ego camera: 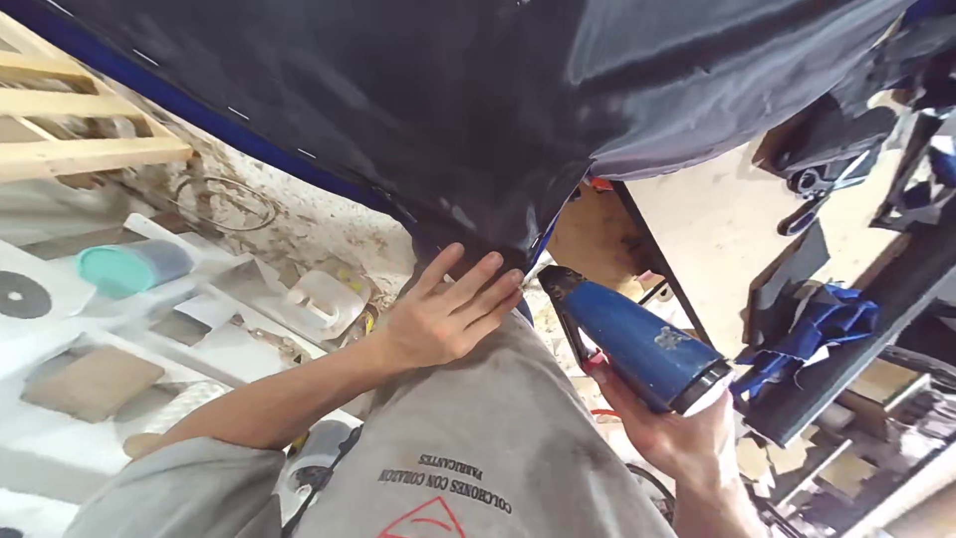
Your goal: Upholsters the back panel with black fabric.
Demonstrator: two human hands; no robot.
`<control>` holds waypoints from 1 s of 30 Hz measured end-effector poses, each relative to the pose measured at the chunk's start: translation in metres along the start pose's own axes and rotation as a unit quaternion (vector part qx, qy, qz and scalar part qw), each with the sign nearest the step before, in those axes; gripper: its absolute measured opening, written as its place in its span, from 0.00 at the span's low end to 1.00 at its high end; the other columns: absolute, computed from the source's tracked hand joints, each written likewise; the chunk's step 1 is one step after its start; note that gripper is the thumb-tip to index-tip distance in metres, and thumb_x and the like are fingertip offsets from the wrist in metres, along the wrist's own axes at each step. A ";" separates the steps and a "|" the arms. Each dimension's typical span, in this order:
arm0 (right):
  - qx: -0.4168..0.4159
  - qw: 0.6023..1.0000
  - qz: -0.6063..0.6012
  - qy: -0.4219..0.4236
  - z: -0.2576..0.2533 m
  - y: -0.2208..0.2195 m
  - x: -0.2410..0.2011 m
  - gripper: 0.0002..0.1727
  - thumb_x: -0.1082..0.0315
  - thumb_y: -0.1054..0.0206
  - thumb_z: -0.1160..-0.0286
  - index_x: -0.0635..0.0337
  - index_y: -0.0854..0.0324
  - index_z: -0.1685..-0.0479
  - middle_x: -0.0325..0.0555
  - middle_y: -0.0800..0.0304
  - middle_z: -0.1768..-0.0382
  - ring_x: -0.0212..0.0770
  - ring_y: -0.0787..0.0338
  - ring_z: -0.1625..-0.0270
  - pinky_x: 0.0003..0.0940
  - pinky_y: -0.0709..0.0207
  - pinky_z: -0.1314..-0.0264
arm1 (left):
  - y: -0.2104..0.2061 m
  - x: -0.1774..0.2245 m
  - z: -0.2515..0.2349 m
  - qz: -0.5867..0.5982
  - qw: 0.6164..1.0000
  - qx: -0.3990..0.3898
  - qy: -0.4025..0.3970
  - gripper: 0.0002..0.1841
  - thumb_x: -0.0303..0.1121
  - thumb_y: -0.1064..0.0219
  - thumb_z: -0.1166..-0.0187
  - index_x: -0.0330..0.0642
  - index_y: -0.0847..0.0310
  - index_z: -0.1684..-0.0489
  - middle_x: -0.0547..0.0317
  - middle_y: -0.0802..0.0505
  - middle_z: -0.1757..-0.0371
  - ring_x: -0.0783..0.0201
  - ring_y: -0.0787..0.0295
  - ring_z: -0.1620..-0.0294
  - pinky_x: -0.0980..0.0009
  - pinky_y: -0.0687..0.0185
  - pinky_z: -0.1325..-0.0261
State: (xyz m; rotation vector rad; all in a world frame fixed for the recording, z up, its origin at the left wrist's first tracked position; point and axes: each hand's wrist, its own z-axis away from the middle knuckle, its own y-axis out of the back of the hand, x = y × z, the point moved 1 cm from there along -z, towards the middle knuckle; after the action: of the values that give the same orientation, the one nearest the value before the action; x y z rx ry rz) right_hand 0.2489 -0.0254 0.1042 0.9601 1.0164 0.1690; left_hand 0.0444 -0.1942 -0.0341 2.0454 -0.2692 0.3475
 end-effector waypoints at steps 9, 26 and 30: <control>-0.049 0.995 0.091 -0.006 -0.017 -0.007 -0.008 0.19 0.50 0.25 0.37 0.51 0.11 0.52 0.33 0.04 0.66 0.19 0.07 0.61 0.24 0.13 0.60 | -0.009 -0.001 0.008 0.028 0.997 0.061 -0.034 0.15 0.27 0.38 0.14 0.46 0.12 0.35 0.60 0.10 0.26 0.53 0.25 0.16 0.42 0.46 0.09; 0.033 0.998 0.027 -0.054 0.024 -0.026 -0.014 0.21 0.52 0.22 0.36 0.59 0.14 0.51 0.33 0.04 0.61 0.18 0.07 0.56 0.21 0.10 0.52 | 0.004 0.001 0.049 0.095 0.988 0.087 -0.087 0.06 0.28 0.36 0.15 0.42 0.13 0.52 0.52 0.04 0.44 0.54 0.11 0.40 0.54 0.26 0.25; 0.182 0.963 0.070 -0.183 0.008 0.020 0.039 0.30 0.53 0.24 0.29 0.70 0.22 0.41 0.44 0.08 0.61 0.32 0.06 0.65 0.36 0.08 0.60 | 0.017 -0.004 0.050 0.095 0.989 0.116 0.007 0.08 0.30 0.33 0.18 0.46 0.10 0.49 0.56 0.04 0.44 0.56 0.12 0.39 0.57 0.29 0.23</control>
State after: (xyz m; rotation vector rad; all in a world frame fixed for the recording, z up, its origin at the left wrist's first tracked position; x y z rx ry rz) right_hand 0.2829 0.0030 0.0955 1.3439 0.6454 -0.0836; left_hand 0.0417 -0.2460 -0.0449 2.2502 -0.4340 0.5305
